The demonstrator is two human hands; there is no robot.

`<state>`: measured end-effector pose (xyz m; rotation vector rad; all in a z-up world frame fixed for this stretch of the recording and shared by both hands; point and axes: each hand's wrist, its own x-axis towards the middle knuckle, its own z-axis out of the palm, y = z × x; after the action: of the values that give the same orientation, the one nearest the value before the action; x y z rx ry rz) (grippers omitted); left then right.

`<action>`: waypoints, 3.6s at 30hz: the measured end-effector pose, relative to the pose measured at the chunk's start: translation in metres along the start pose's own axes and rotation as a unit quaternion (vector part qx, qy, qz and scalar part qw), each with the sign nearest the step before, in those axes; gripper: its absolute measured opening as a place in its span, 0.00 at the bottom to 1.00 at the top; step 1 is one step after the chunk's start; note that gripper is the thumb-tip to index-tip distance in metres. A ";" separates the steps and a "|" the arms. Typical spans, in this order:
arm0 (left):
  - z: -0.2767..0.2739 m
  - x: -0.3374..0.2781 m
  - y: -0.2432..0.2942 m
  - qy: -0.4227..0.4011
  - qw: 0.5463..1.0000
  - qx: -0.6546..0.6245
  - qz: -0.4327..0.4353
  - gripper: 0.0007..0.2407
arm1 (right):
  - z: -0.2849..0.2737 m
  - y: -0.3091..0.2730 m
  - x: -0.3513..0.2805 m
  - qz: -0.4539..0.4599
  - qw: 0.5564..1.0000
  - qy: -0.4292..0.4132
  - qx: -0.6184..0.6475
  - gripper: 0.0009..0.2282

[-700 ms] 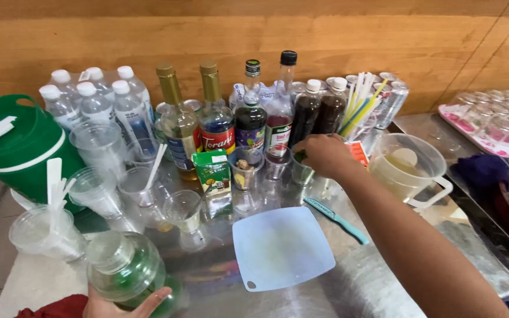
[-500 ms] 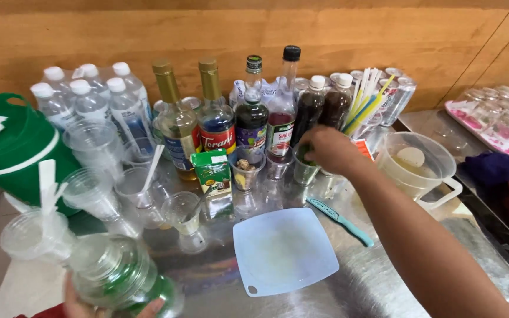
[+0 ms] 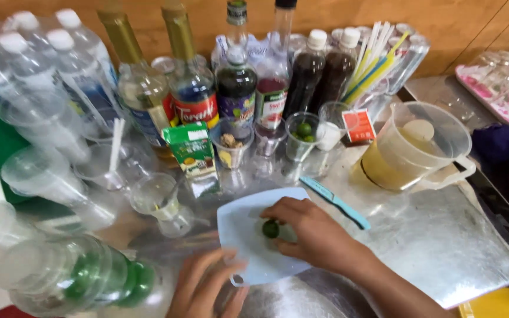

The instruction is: The person slices a lime into thin rounds on a blue cutting board using a knife. They then peel the skin off the lime slices and place them into a green glass jar.

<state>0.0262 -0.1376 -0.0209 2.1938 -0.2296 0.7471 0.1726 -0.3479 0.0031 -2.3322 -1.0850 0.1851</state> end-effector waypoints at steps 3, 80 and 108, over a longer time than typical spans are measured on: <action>0.019 0.035 -0.022 -0.183 0.979 0.065 0.062 0.14 | 0.024 0.008 -0.011 -0.052 0.991 0.006 -0.121 0.27; 0.056 0.039 -0.045 -0.175 0.984 -0.009 -0.045 0.26 | 0.057 -0.008 -0.101 0.274 0.954 0.122 0.011 0.19; 0.056 0.047 -0.051 -0.209 0.978 -0.005 0.025 0.09 | 0.032 -0.019 -0.097 0.409 0.893 0.188 -0.013 0.20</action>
<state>0.1086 -0.1416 -0.0546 2.3225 -0.4994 0.3006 0.0851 -0.3961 -0.0238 -2.5609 0.1238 0.0177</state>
